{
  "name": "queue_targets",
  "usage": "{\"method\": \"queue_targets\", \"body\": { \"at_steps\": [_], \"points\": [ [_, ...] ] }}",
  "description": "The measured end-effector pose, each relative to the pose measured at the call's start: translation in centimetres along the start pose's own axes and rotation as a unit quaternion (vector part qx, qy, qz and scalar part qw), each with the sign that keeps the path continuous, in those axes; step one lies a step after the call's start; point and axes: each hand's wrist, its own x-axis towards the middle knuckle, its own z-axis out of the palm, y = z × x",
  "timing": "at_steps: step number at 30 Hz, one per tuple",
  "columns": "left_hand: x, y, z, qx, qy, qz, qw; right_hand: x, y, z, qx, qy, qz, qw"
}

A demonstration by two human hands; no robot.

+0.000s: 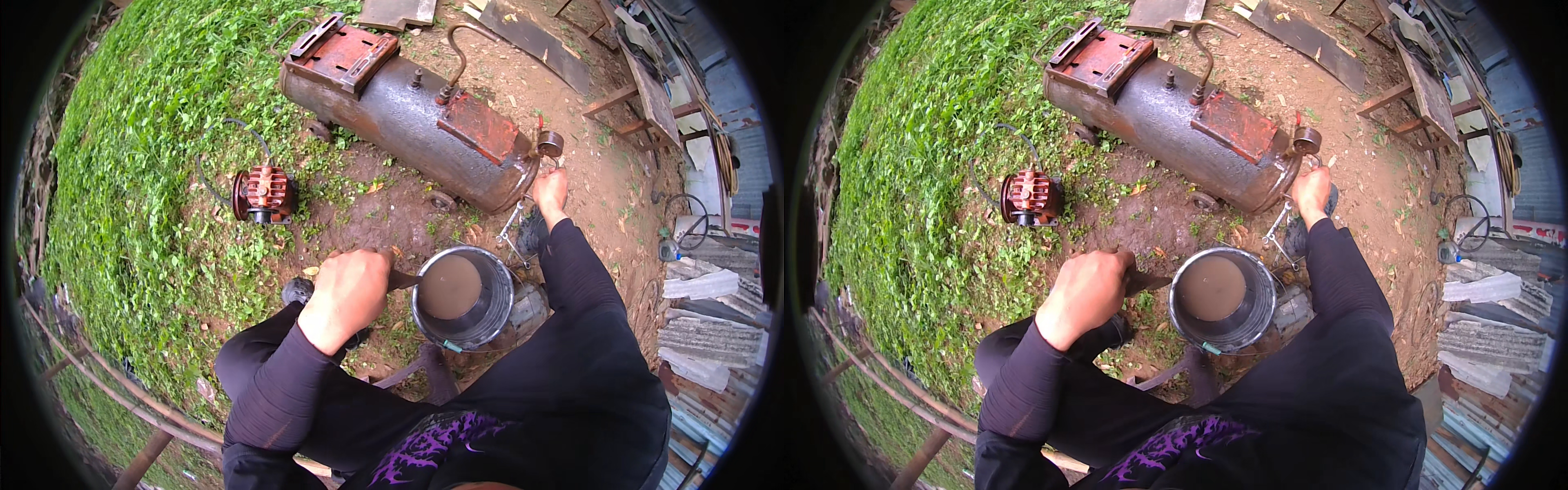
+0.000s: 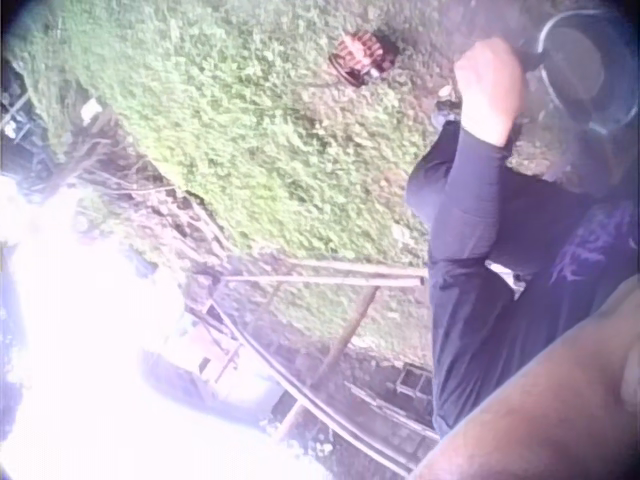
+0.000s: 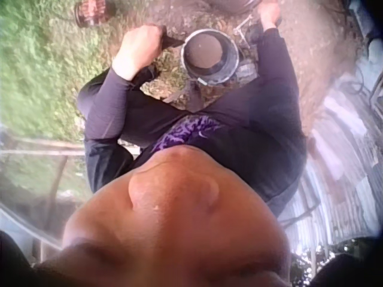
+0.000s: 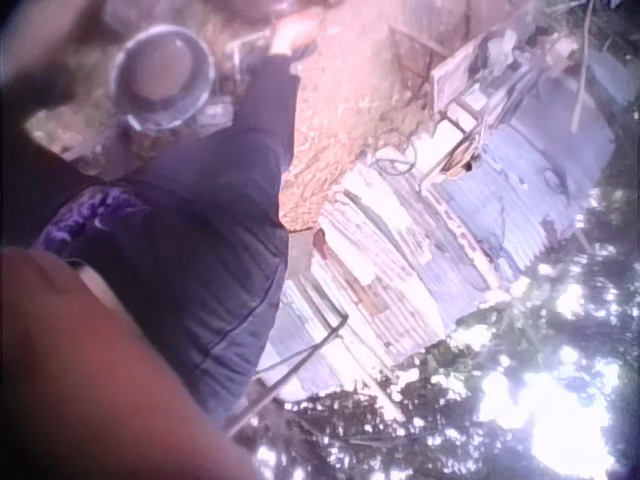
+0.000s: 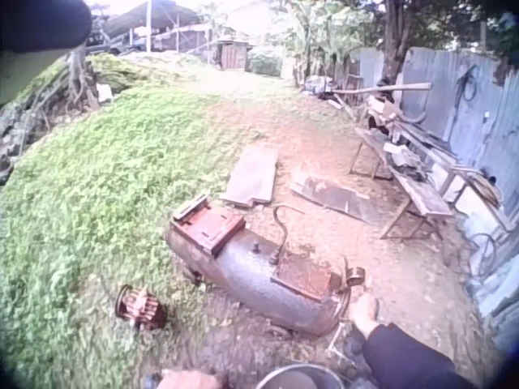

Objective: The person cleans a metal plate in a bucket of water and then positions a red compressor head onto a large metal tank, aligning it with the mounting bracket and inserting bolts by hand.

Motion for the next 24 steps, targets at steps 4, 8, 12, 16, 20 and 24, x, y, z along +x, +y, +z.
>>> {"method": "queue_targets", "body": {
  "at_steps": [4,8,12,16,20,24],
  "points": [
    [0.7,0.3,-0.4,0.005,-0.020,-0.010,1.000,5.6,1.9,-0.2,-0.047,0.023,-0.076,0.996],
    [0.5,-0.7,0.1,0.004,-0.047,-0.038,0.998,9.9,1.4,0.1,-0.080,-0.009,-0.083,0.993],
    [1.2,-1.6,-0.3,0.009,-0.039,-0.067,0.997,13.1,3.0,0.9,-0.061,-0.010,-0.102,0.993],
    [1.4,-1.9,0.1,0.025,-0.025,-0.085,0.996,11.8,1.7,-0.2,-0.022,-0.064,-0.065,0.996],
    [2.8,-0.9,-0.2,0.002,-0.004,-0.051,0.999,10.5,3.5,-4.1,-0.046,-0.177,-0.046,0.982],
    [3.4,0.7,0.4,-0.043,0.017,-0.013,0.999,0.7,-3.5,-11.8,-0.191,-0.249,-0.092,0.945]
  ]
}}
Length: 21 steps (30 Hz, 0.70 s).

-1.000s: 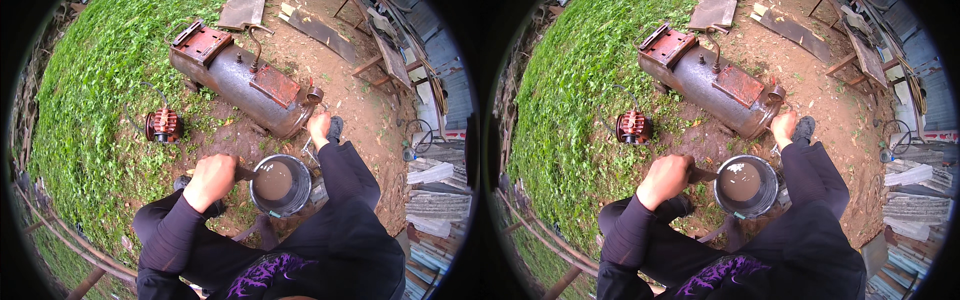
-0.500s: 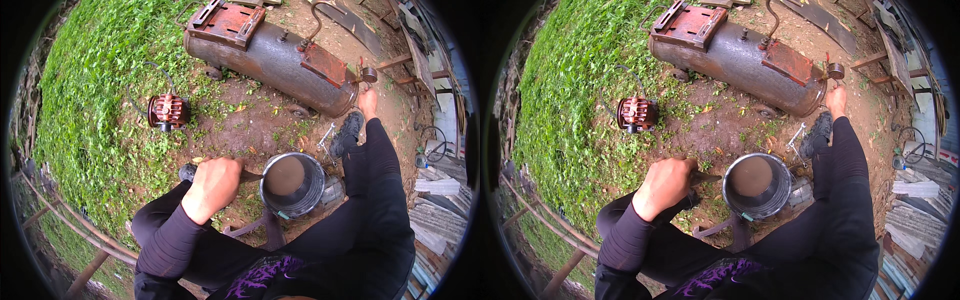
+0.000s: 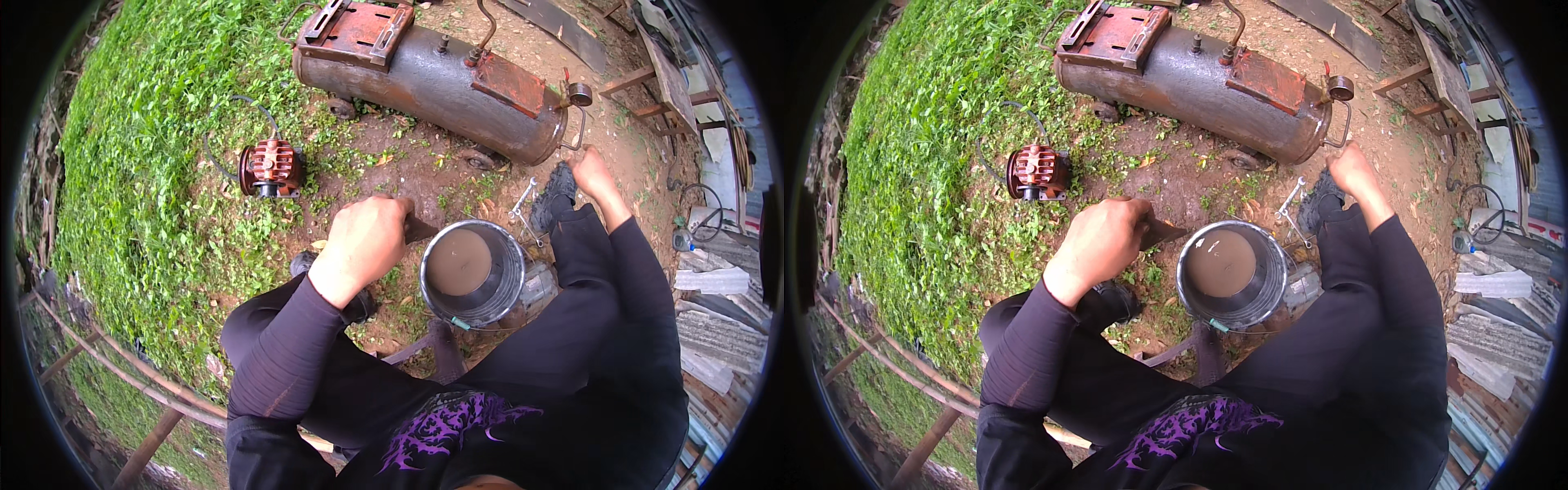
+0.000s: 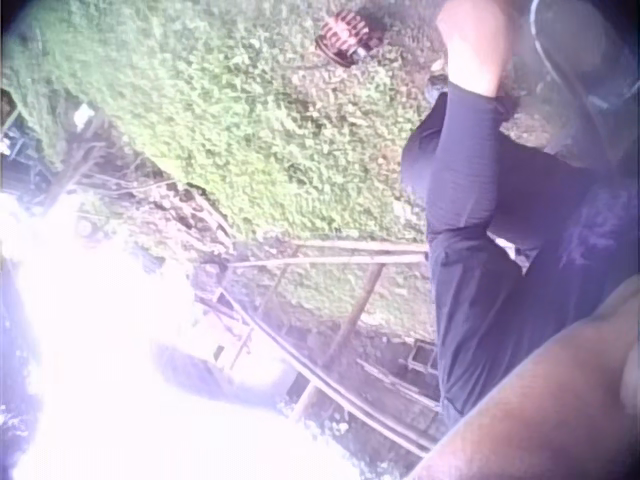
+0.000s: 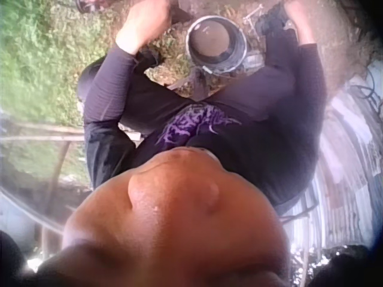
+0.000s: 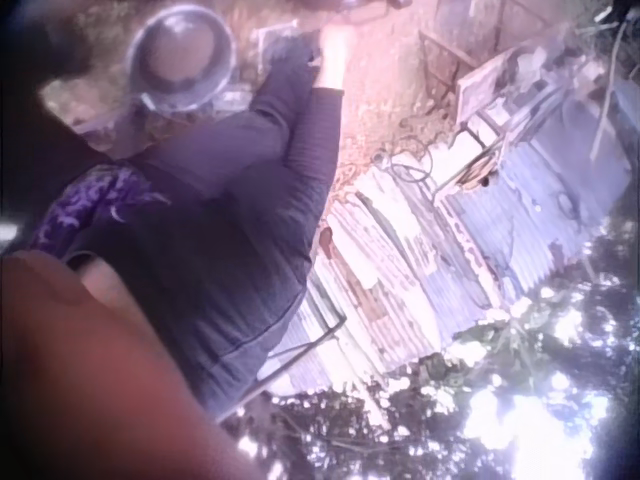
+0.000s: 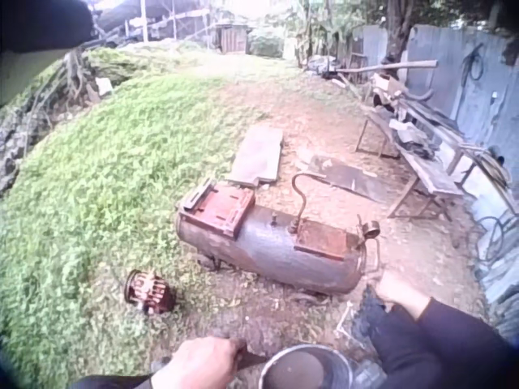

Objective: The person cleans a metal plate in a bucket of water and then positions a red compressor head onto a large metal tank, aligning it with the mounting bracket and inserting bolts by hand.

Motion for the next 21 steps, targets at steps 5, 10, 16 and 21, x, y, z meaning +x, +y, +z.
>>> {"method": "queue_targets", "body": {
  "at_steps": [5,10,16,21],
  "points": [
    [1.8,3.1,3.2,-0.146,0.008,0.115,0.983,-19.3,-10.2,-0.7,0.217,-0.152,-0.290,0.919],
    [3.5,1.6,4.8,-0.242,-0.080,0.111,0.961,-20.7,-12.7,5.3,0.235,-0.140,-0.277,0.921],
    [13.5,-16.4,-2.9,-0.368,0.191,-0.182,0.892,-19.6,-13.0,2.4,0.175,-0.132,-0.292,0.931],
    [22.0,-25.5,-10.4,-0.543,0.377,-0.304,0.686,-18.8,-12.9,2.0,0.160,-0.145,-0.271,0.938]
  ]
}}
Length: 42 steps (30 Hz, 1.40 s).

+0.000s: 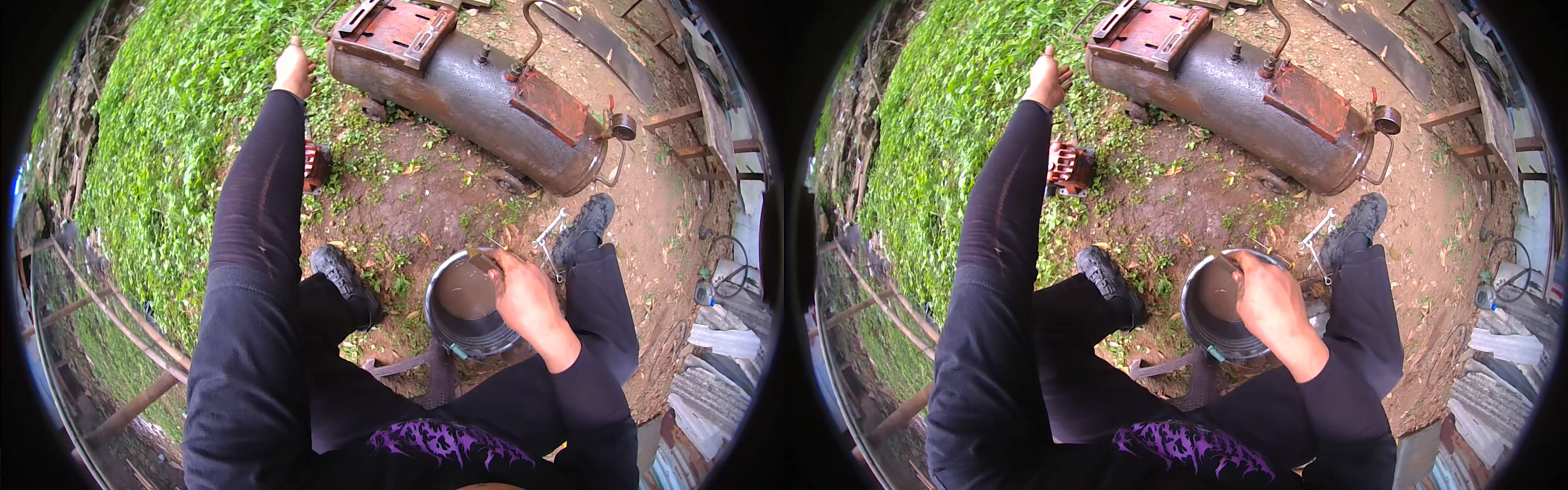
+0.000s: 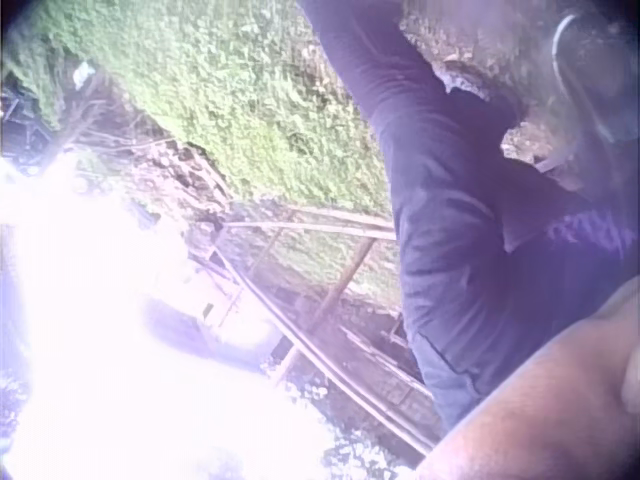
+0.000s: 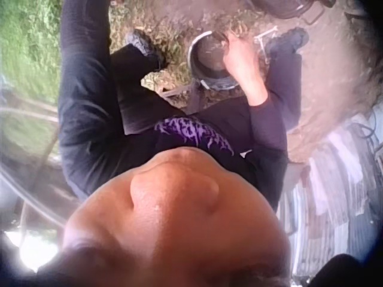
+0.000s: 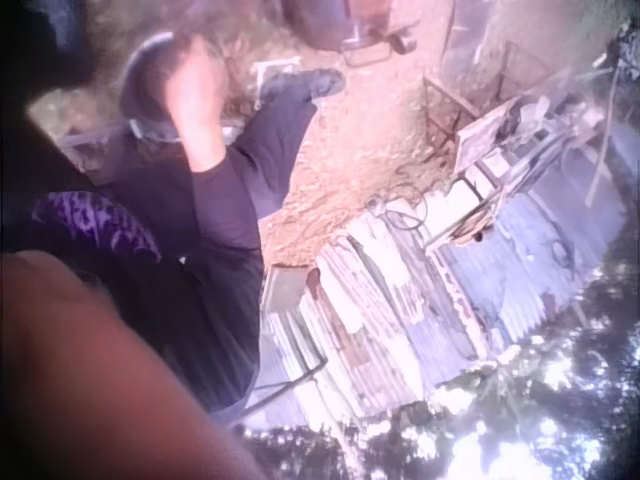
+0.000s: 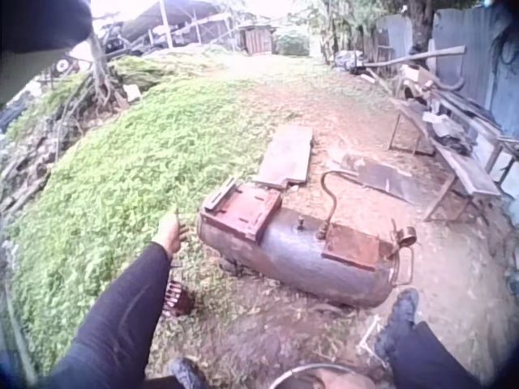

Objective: The person cleans a metal plate in a bucket of water and then positions a red compressor head onto a large metal tank, aligning it with the mounting bracket and inserting bolts by hand.

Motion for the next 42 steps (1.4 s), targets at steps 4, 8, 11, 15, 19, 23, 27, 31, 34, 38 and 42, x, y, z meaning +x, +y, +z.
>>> {"method": "queue_targets", "body": {
  "at_steps": [4,8,11,15,19,23,27,31,34,38,42],
  "points": [
    [5.5,1.1,5.7,-0.165,-0.046,-0.051,0.984,0.8,1.2,-0.2,-0.019,-0.082,0.079,0.993],
    [17.7,0.0,5.6,-0.186,-0.048,-0.010,0.981,0.9,1.7,0.8,-0.021,-0.112,0.090,0.989],
    [25.0,2.3,-4.9,-0.194,-0.027,0.034,0.980,1.4,0.5,1.1,0.023,-0.126,-0.003,0.992],
    [16.1,-5.4,3.8,0.093,-0.082,0.112,0.986,1.5,0.9,0.4,-0.047,-0.089,0.065,0.993],
    [6.6,-6.7,-0.8,0.123,0.017,-0.011,0.992,1.5,0.7,0.0,-0.048,-0.065,0.029,0.996],
    [-2.6,-7.4,-4.2,-0.172,0.135,-0.159,0.963,0.8,1.9,0.9,-0.064,-0.055,0.005,0.996],
    [-11.6,-9.4,-3.4,-0.228,0.138,-0.243,0.933,-0.3,3.1,1.2,-0.053,-0.028,-0.004,0.998],
    [-19.7,-11.4,-4.8,-0.259,0.053,-0.229,0.937,-0.6,3.4,2.0,-0.031,-0.018,-0.015,0.999],
    [-19.7,-12.5,-8.2,-0.195,0.012,-0.227,0.954,-0.7,4.1,3.9,-0.013,-0.033,-0.012,0.999],
    [-20.8,-9.0,-10.2,0.035,-0.043,-0.196,0.979,-1.2,5.5,5.7,-0.067,-0.066,-0.013,0.996],
    [-24.4,-3.3,-13.0,0.182,-0.085,-0.024,0.979,-1.4,6.3,7.8,-0.090,-0.097,0.024,0.991]
  ]
}}
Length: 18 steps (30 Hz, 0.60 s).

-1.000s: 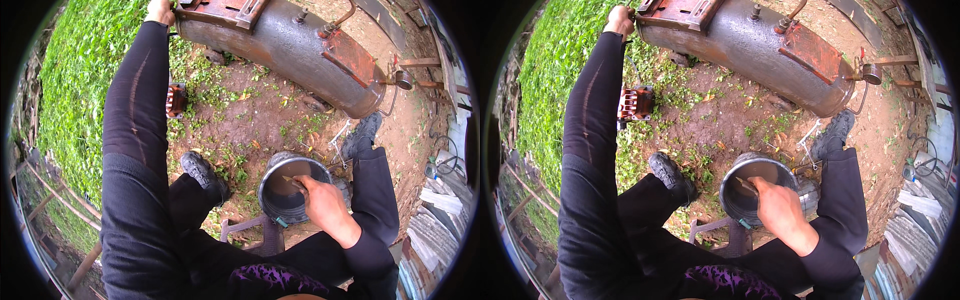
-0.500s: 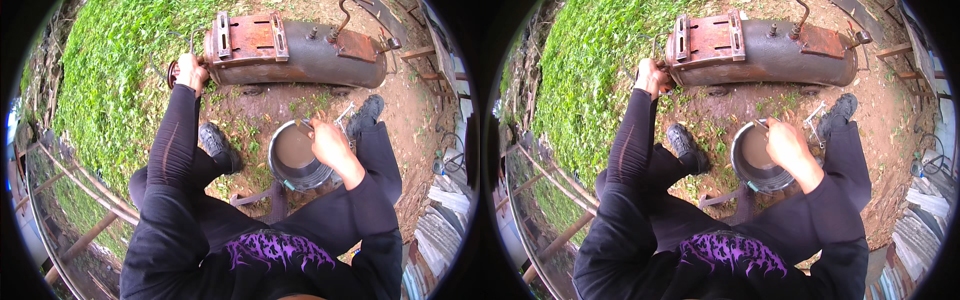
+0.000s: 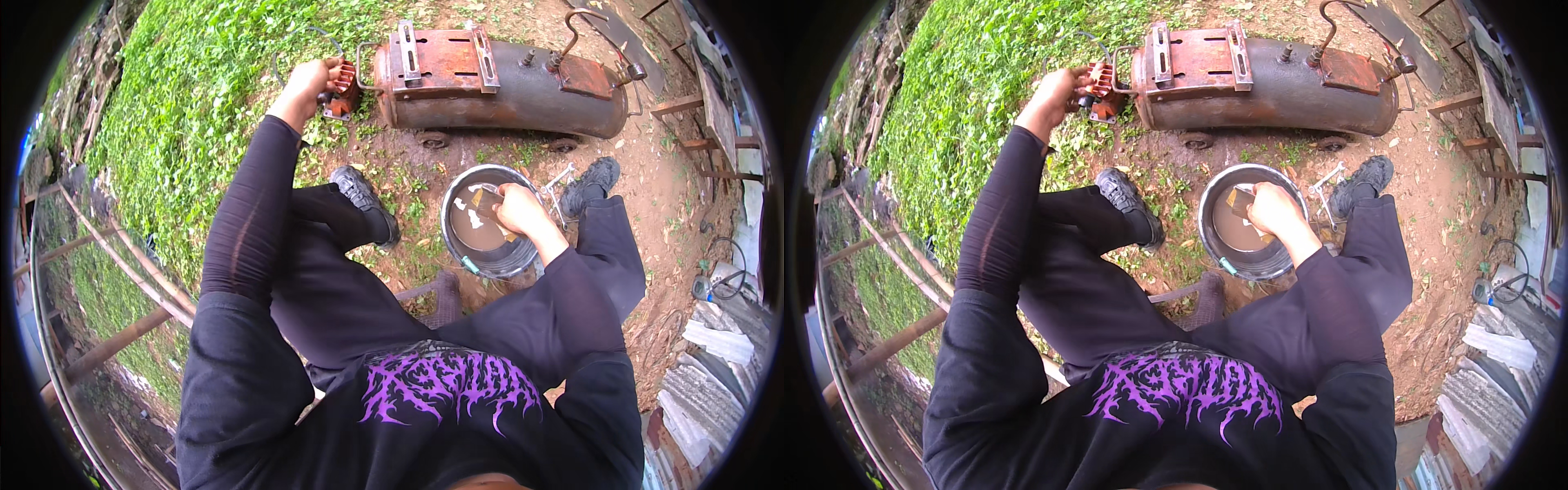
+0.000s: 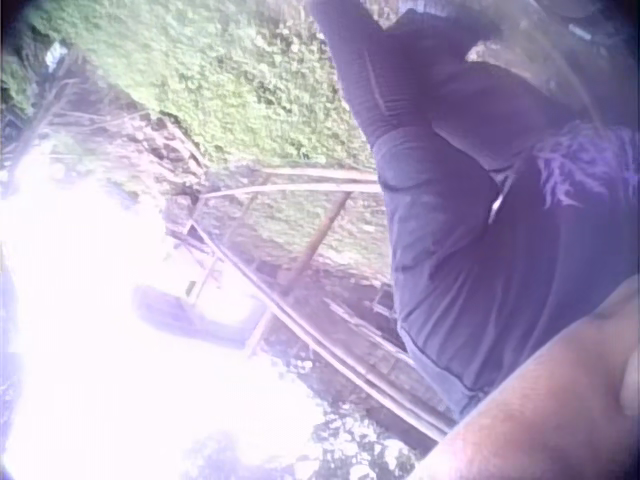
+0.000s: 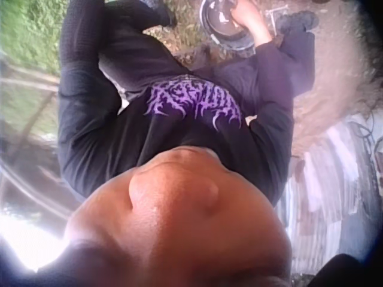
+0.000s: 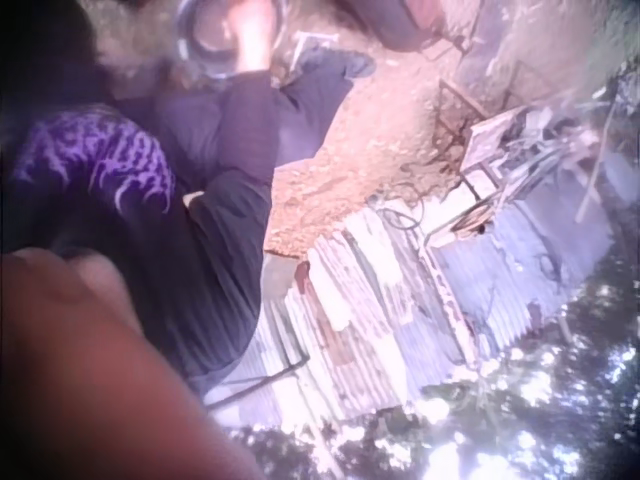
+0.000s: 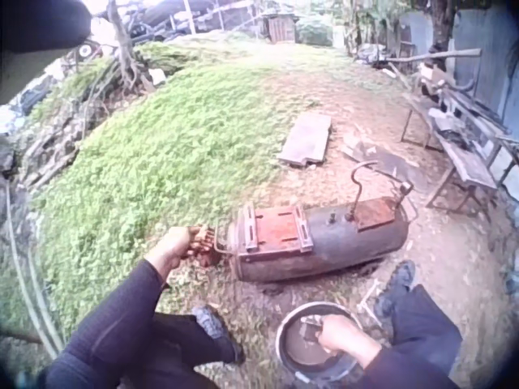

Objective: The person cleans a metal plate in a bucket of water and then positions a red compressor head onto a large metal tank, aligning it with the mounting bracket and inserting bolts by hand.

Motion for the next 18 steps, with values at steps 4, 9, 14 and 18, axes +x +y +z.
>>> {"method": "queue_targets", "body": {
  "at_steps": [4,9,14,18],
  "points": [
    [-2.7,3.4,-2.6,-0.056,-0.085,0.082,0.991,2.9,3.3,6.2,-0.017,-0.040,0.071,0.997],
    [-1.0,2.2,-3.9,0.180,-0.061,0.171,0.967,6.7,6.7,14.0,-0.017,-0.102,0.173,0.980],
    [-1.9,3.8,-3.9,0.422,-0.038,0.150,0.893,9.5,12.9,21.1,-0.026,-0.121,0.197,0.973],
    [-1.7,3.3,-4.6,0.451,-0.059,0.151,0.878,9.2,13.9,25.0,0.051,0.077,0.396,0.914]
  ]
}}
